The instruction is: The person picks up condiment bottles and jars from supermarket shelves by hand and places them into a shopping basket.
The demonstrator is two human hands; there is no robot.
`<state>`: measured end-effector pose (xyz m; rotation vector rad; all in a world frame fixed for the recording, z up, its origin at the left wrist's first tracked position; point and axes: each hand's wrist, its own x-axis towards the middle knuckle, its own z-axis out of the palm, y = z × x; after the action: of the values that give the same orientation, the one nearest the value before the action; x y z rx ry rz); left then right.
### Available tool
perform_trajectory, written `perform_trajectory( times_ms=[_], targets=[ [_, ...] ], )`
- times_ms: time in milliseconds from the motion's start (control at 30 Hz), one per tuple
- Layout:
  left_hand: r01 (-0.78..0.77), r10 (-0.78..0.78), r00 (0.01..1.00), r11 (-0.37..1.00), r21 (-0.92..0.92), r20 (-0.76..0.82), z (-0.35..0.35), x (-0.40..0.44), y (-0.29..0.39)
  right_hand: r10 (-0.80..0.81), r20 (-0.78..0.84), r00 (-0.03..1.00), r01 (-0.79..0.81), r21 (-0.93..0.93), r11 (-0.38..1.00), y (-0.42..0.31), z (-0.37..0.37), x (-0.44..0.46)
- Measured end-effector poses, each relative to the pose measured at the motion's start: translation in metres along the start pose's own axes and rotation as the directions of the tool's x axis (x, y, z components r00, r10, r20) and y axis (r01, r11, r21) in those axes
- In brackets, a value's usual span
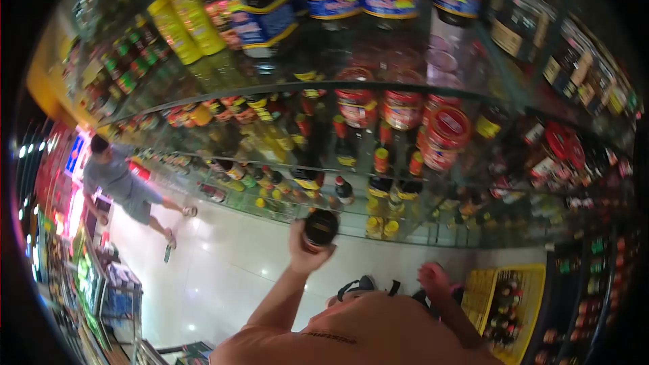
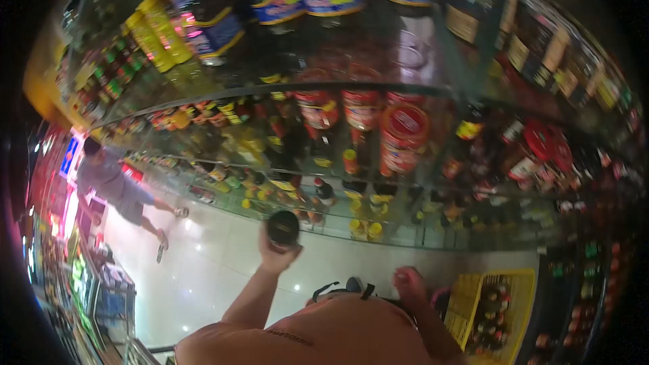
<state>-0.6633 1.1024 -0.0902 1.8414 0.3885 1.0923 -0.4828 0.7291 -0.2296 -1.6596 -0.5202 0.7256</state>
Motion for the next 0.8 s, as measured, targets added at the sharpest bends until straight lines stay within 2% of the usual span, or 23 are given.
perform_trajectory(
  times_ms=[33, 100, 200, 233, 300, 333, 367, 433, 467, 500, 533, 567, 600, 633, 700, 767, 800],
  targets=[
    [-0.094, 0.075, 0.979, 0.991, 0.091, 0.189, 0.016, 0.000, 0.017, 0.050, 0.035, 0.998, -0.053, 0.101, 0.993, -0.030, 0.014, 0.004],
    [-0.020, 0.051, 0.956, 0.994, -0.109, 0.288, 0.057, -0.032, 0.005, -0.069, 0.107, 0.992, 0.053, 0.142, 0.988, -0.098, 0.029, 0.008],
    [0.285, -0.159, 0.865, 0.937, -0.204, 0.476, 0.114, -0.060, 0.024, -0.087, 0.100, 0.991, 0.047, 0.347, 0.937, -0.149, 0.030, 0.010],
    [0.345, -0.260, 0.791, 0.937, -0.054, 0.554, 0.123, -0.065, 0.030, -0.085, 0.079, 0.993, 0.046, 0.407, 0.912, -0.155, 0.027, 0.012],
    [0.362, -0.315, 0.745, 0.931, 0.041, 0.588, 0.150, -0.070, 0.044, 0.021, -0.030, 0.999, -0.010, 0.339, 0.941, -0.142, 0.014, 0.015],
    [0.461, -0.364, 0.703, 0.887, -0.002, 0.611, 0.163, -0.078, 0.043, 0.044, -0.091, 0.995, -0.018, 0.260, 0.965, -0.153, 0.002, 0.011],
    [0.464, -0.357, 0.681, 0.886, 0.001, 0.639, 0.171, -0.084, 0.043, 0.027, -0.128, 0.991, 0.009, 0.277, 0.961, -0.143, -0.007, 0.009],
    [0.360, -0.224, 0.702, 0.931, -0.064, 0.676, 0.191, -0.089, 0.045, -0.028, -0.180, 0.983, 0.089, 0.338, 0.937, -0.125, -0.026, 0.006],
    [0.467, -0.160, 0.659, 0.853, -0.233, 0.735, 0.211, -0.105, 0.029, 0.051, -0.218, 0.975, 0.031, 0.360, 0.932, -0.122, -0.049, -0.010],
    [0.472, -0.149, 0.638, 0.851, -0.231, 0.755, 0.216, -0.105, 0.032, 0.118, -0.229, 0.966, -0.024, 0.379, 0.925, -0.132, -0.064, -0.015],
    [0.773, -0.227, 0.400, 0.604, -0.194, 0.888, 0.220, -0.102, 0.038, 0.148, -0.243, 0.959, -0.029, 0.435, 0.900, -0.131, -0.073, -0.020],
    [0.958, -0.210, 0.124, 0.281, -0.062, 0.970, 0.227, -0.102, 0.045, 0.160, -0.271, 0.949, -0.025, 0.442, 0.897, -0.128, -0.083, -0.026],
    [0.949, -0.169, 0.103, 0.311, -0.046, 0.980, 0.238, -0.102, 0.059, 0.156, -0.263, 0.952, -0.033, 0.418, 0.908, -0.122, -0.093, -0.030],
    [0.996, -0.200, 0.067, 0.075, -0.053, 0.978, 0.246, -0.113, 0.055, 0.155, -0.256, 0.954, -0.043, 0.395, 0.918, -0.114, -0.101, -0.035],
    [0.976, -0.294, 0.057, 0.219, 0.009, 0.954, 0.258, -0.123, 0.054, 0.094, -0.202, 0.975, -0.006, 0.396, 0.918, -0.105, -0.120, -0.052],
    [0.961, -0.294, 0.210, 0.239, -0.141, 0.933, 0.276, -0.136, 0.058, 0.124, -0.139, 0.982, -0.051, 0.443, 0.895, -0.115, -0.144, -0.071],
    [0.863, -0.269, 0.306, 0.483, -0.147, 0.913, 0.285, -0.141, 0.059, 0.098, -0.144, 0.985, -0.027, 0.432, 0.902, -0.111, -0.155, -0.079]
  ],
)
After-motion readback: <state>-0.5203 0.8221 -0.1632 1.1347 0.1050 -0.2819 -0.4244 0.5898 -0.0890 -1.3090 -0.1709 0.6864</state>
